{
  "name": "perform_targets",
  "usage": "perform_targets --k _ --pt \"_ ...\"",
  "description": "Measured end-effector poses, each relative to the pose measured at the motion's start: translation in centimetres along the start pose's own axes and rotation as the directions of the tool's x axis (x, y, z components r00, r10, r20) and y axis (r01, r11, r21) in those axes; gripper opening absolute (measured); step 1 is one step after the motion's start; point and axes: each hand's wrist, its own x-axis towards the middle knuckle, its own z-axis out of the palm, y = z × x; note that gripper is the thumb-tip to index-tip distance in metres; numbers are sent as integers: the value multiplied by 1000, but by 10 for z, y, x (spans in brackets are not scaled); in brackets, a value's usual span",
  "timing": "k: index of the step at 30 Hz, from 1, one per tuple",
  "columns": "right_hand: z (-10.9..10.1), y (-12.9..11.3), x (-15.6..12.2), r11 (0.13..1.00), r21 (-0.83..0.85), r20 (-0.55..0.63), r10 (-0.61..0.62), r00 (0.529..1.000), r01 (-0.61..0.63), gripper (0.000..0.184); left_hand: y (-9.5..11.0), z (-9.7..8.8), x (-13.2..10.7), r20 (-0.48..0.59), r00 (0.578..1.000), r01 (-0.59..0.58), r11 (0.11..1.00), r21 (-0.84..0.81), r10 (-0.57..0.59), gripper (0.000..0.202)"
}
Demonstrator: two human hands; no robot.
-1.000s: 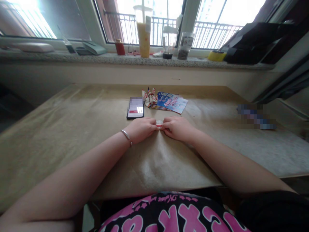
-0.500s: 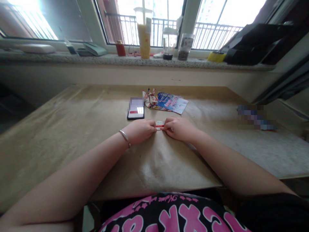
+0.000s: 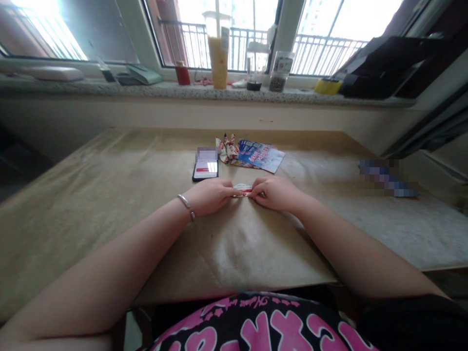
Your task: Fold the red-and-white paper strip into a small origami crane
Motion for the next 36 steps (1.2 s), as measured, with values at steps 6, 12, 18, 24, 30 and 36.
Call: perform_targets --k 6,12,18,24,30,36 --pt "0 3 0 1000 -3 -3 4 1000 -4 22 12 -1 2 32 999 4 992 123 -8 33" --pt "-3 3 -1 1000 -13 13 21 1000 -20 22 12 -2 2 50 999 4 996 94 -9 32" --pt "0 3 -1 1000 -12 19 26 999 -25 22 1 -2 0 62 997 -51 999 -9 51 30" --pt "-2 -1 -1 993 -81 10 -88 996 89 25 6 -3 1 64 998 -29 999 37 27 28" --pt "-3 -5 -2 991 -100 4 -88 996 88 30 1 -5 -2 36 999 -28 998 61 26 32" --pt "0 -14 1 989 -132 9 -62 998 63 29 11 -3 1 42 998 -43 989 142 38 32"
